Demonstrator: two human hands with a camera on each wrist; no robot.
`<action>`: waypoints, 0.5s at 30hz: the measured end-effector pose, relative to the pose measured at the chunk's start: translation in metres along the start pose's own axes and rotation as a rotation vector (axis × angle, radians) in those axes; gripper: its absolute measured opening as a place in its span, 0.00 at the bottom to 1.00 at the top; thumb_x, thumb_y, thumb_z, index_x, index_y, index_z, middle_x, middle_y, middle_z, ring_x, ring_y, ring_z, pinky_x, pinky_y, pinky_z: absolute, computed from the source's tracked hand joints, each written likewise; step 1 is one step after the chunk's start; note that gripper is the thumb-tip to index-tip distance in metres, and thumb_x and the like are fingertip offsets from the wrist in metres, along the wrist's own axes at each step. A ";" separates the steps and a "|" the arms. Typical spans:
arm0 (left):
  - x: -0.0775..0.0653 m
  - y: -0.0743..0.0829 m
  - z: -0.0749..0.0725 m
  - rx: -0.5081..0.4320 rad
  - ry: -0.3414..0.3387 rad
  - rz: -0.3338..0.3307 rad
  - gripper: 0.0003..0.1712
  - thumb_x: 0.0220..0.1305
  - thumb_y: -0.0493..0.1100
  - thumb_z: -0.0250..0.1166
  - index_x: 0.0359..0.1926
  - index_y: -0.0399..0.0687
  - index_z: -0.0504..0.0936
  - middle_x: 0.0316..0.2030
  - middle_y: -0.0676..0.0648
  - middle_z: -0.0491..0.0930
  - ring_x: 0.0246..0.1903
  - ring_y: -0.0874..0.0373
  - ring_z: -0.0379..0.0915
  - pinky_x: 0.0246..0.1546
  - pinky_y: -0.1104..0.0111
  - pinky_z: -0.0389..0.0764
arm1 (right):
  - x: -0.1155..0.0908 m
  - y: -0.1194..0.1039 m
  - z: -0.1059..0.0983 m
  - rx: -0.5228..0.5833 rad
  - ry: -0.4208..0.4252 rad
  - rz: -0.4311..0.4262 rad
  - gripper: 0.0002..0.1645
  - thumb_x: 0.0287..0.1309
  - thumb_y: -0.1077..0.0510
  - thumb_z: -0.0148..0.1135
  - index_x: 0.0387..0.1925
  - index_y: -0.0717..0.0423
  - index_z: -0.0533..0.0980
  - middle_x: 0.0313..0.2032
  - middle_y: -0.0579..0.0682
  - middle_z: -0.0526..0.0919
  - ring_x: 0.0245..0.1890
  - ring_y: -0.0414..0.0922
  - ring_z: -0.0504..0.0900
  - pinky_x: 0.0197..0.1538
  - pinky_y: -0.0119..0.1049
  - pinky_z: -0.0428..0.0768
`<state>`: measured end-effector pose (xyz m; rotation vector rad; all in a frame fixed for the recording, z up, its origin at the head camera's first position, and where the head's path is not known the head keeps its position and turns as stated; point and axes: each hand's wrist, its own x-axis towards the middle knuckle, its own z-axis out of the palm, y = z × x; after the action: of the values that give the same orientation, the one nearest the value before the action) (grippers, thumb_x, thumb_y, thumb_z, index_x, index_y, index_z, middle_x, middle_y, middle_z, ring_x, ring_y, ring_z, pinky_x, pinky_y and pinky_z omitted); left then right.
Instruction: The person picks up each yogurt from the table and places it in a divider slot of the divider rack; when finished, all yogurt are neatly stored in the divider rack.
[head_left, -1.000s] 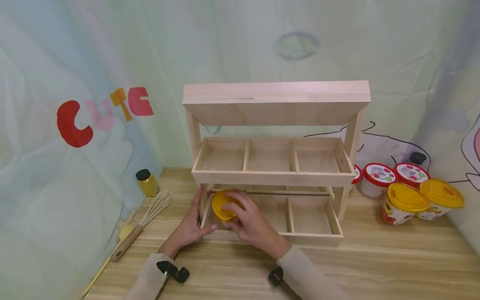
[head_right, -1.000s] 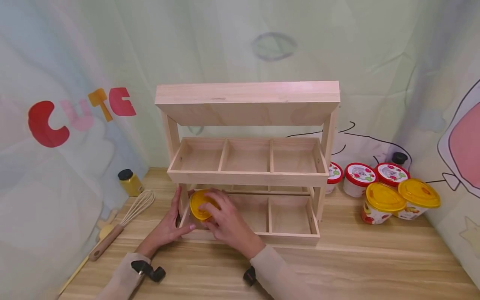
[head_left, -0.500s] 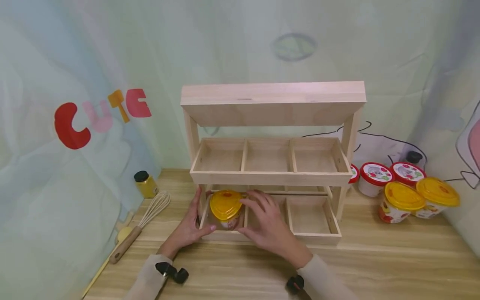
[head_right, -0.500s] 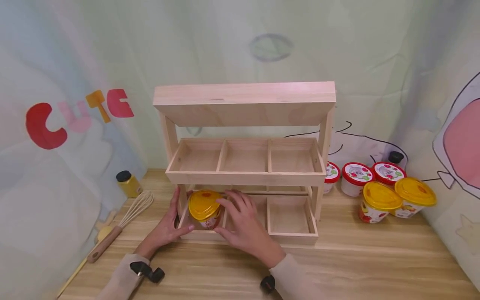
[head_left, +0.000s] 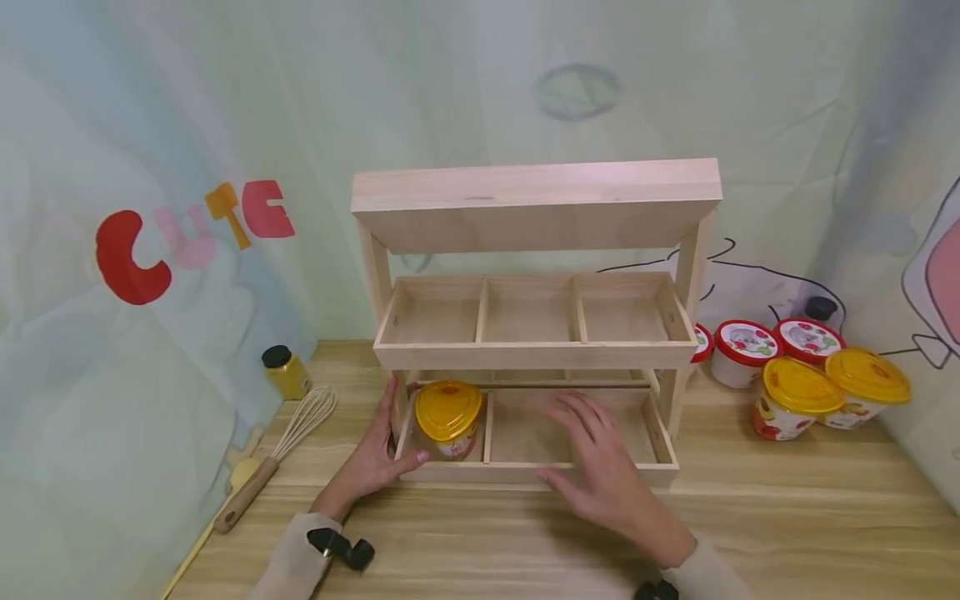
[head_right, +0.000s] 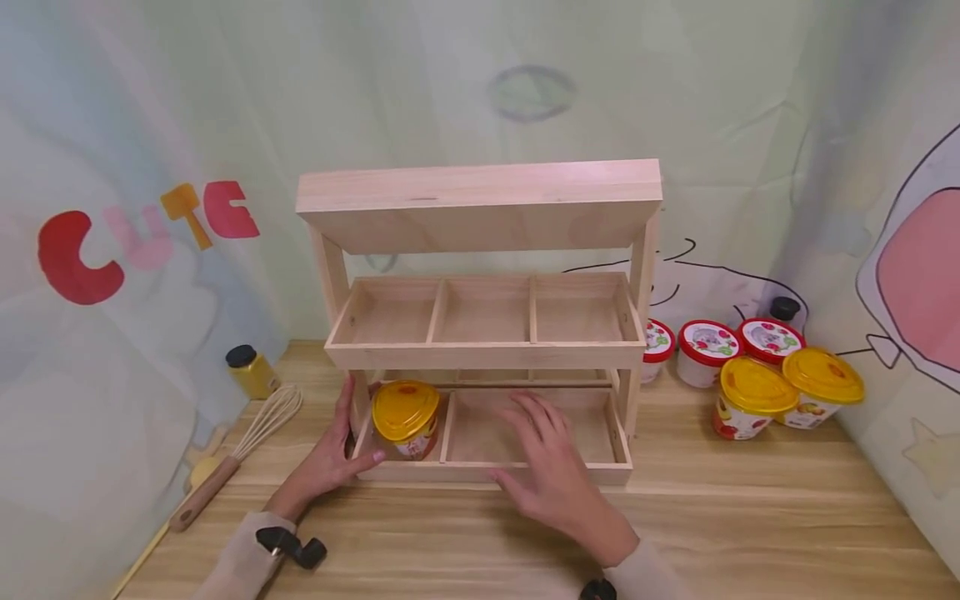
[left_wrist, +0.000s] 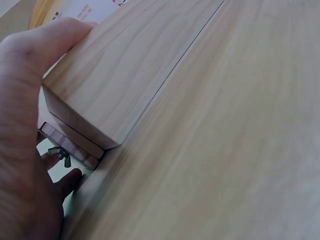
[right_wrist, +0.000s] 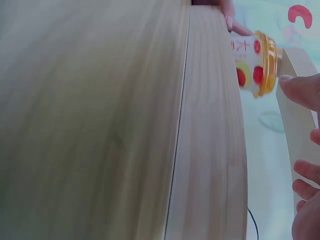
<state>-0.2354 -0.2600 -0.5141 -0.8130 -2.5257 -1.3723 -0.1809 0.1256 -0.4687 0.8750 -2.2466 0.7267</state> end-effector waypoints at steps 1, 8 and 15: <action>0.000 0.000 0.000 0.004 0.001 0.000 0.80 0.55 0.40 0.82 0.87 0.51 0.26 0.84 0.28 0.50 0.81 0.23 0.48 0.73 0.24 0.50 | -0.003 0.002 -0.004 -0.005 0.001 0.005 0.48 0.51 0.43 0.81 0.71 0.53 0.75 0.72 0.59 0.76 0.72 0.61 0.73 0.72 0.63 0.68; -0.001 0.001 0.001 -0.007 -0.003 -0.015 0.80 0.55 0.39 0.81 0.87 0.53 0.26 0.84 0.25 0.48 0.81 0.20 0.46 0.73 0.21 0.49 | -0.019 0.020 -0.032 -0.027 0.036 0.024 0.42 0.58 0.40 0.77 0.67 0.56 0.77 0.70 0.60 0.77 0.70 0.63 0.74 0.71 0.60 0.66; 0.000 0.000 0.002 -0.006 0.008 -0.019 0.81 0.54 0.39 0.82 0.87 0.54 0.26 0.84 0.25 0.46 0.81 0.19 0.46 0.73 0.21 0.48 | -0.030 0.034 -0.059 -0.056 0.022 0.055 0.41 0.59 0.46 0.78 0.70 0.56 0.76 0.72 0.61 0.76 0.71 0.62 0.72 0.83 0.36 0.55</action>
<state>-0.2347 -0.2587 -0.5153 -0.7852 -2.5309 -1.3862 -0.1682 0.1986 -0.4601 0.7773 -2.2680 0.6920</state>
